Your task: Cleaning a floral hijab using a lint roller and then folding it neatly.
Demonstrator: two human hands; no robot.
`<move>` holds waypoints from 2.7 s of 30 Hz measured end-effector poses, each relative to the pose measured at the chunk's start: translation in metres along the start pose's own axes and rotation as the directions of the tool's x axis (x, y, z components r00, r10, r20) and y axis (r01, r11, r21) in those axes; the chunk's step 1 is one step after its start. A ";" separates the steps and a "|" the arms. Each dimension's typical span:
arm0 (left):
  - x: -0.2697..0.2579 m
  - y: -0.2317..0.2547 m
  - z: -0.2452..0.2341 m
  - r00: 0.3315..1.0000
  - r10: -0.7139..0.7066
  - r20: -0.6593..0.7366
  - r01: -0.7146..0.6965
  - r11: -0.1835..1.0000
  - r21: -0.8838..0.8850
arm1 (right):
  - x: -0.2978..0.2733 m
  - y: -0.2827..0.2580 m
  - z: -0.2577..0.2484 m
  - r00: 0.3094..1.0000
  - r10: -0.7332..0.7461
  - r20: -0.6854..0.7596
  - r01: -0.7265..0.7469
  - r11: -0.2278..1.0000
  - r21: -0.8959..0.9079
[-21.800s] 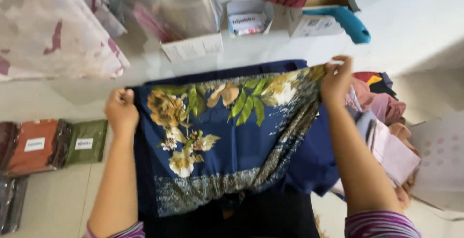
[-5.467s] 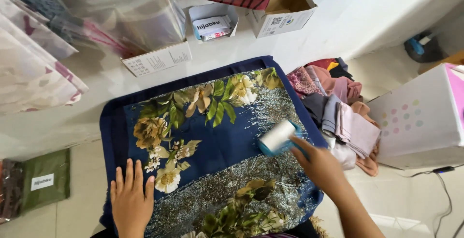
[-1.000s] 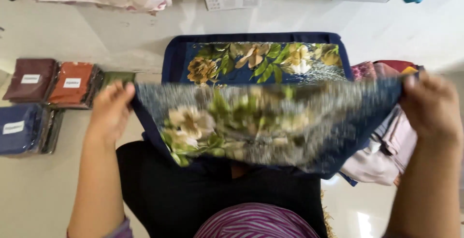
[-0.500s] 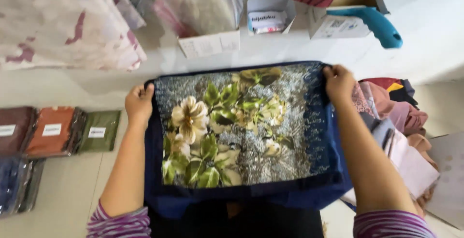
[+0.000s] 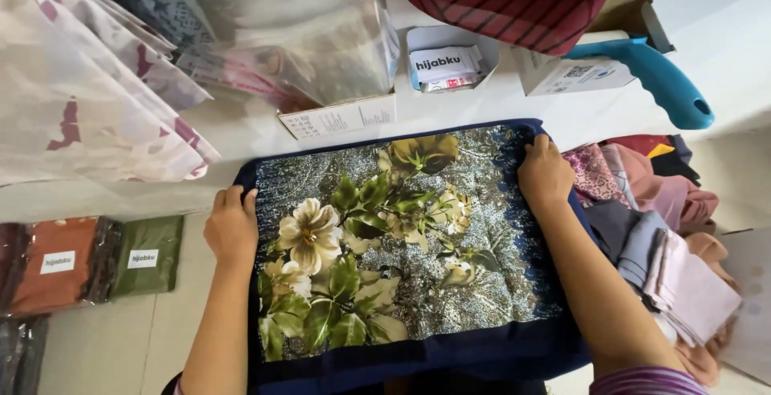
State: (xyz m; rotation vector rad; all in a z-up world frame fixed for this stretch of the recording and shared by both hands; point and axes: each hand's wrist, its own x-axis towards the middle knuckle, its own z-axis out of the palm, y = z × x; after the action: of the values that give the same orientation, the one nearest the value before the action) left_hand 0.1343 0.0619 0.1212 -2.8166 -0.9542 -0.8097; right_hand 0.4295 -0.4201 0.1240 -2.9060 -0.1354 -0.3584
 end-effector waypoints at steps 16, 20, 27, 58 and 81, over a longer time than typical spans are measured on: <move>-0.142 -0.029 -0.166 0.659 -0.294 0.692 0.573 0.793 -0.208 | -0.135 0.092 -0.149 0.788 -0.001 0.616 -0.453 0.676 0.581; -0.176 -0.032 -0.172 0.694 -0.307 0.651 0.505 0.852 -0.137 | -0.173 0.087 -0.169 0.821 0.053 0.569 -0.259 0.922 0.288; -0.193 -0.005 -0.181 0.672 -0.327 0.664 0.332 0.935 0.124 | -0.217 0.084 -0.154 0.913 0.064 0.402 -0.133 0.981 0.145; -0.203 0.014 -0.209 0.890 -0.319 0.327 0.412 0.870 -0.273 | -0.237 0.082 -0.154 0.997 -0.041 -0.065 0.056 0.964 0.258; -0.154 0.042 -0.127 0.890 0.030 0.456 0.001 0.998 -0.069 | -0.181 0.048 -0.092 0.952 -0.251 0.176 0.261 0.965 -0.037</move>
State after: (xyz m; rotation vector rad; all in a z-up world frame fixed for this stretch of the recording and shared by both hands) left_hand -0.0030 -0.0842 0.1586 -3.1382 -0.9622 -0.1670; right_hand 0.2389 -0.4988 0.1571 -2.9793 -0.5421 -0.1548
